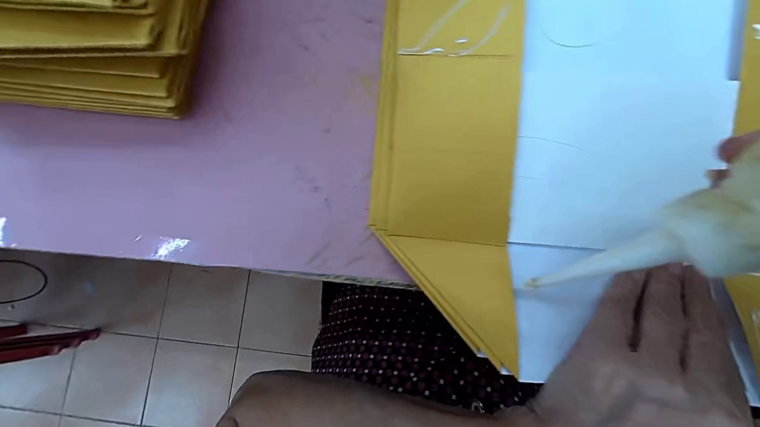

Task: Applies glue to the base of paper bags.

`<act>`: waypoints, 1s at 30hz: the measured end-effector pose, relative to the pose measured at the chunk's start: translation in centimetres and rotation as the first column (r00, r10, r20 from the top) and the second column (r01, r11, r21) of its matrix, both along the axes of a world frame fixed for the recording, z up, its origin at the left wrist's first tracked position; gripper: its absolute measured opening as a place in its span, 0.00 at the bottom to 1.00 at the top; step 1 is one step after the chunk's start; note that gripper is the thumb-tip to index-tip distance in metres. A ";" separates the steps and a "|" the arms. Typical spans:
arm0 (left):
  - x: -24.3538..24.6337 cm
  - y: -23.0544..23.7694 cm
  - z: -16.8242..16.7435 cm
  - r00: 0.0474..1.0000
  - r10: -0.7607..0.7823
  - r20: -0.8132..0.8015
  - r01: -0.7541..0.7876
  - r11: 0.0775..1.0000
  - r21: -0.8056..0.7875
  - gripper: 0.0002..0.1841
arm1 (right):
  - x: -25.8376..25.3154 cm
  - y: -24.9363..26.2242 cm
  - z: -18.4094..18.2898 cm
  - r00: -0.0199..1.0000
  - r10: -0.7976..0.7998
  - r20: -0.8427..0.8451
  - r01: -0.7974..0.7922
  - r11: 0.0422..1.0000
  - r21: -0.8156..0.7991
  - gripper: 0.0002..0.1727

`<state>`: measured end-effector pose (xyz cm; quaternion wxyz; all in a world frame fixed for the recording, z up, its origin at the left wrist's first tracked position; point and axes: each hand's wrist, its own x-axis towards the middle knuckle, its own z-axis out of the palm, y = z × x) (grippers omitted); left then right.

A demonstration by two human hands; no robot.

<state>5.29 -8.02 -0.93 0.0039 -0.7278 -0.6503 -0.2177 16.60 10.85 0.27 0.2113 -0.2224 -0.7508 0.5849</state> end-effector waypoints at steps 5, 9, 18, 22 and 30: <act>0.5 0.3 -0.7 0.996 0.047 -0.073 -0.045 0.999 0.030 0.20 | -6.7 -1.6 1.1 0.999 0.032 -0.011 -0.030 0.988 0.154 0.28; 0.6 0.4 -0.5 0.991 0.080 -0.103 -0.076 0.996 0.049 0.19 | -9.0 -3.3 2.6 0.997 -0.077 -0.008 0.077 0.972 0.224 0.29; 0.3 0.1 -0.1 0.993 0.067 -0.092 -0.067 0.998 0.011 0.19 | -11.7 -5.2 3.9 1.000 -0.005 -0.005 0.006 0.961 0.275 0.22; 0.5 0.3 -0.3 0.994 0.084 -0.072 -0.082 0.996 0.034 0.19 | -13.4 -4.0 3.3 0.998 -0.013 -0.057 0.028 0.961 0.274 0.21; 0.6 0.3 -0.3 0.993 0.091 -0.076 -0.089 0.996 0.031 0.19 | -9.8 -5.8 4.2 0.995 -0.059 0.085 0.030 0.950 0.312 0.16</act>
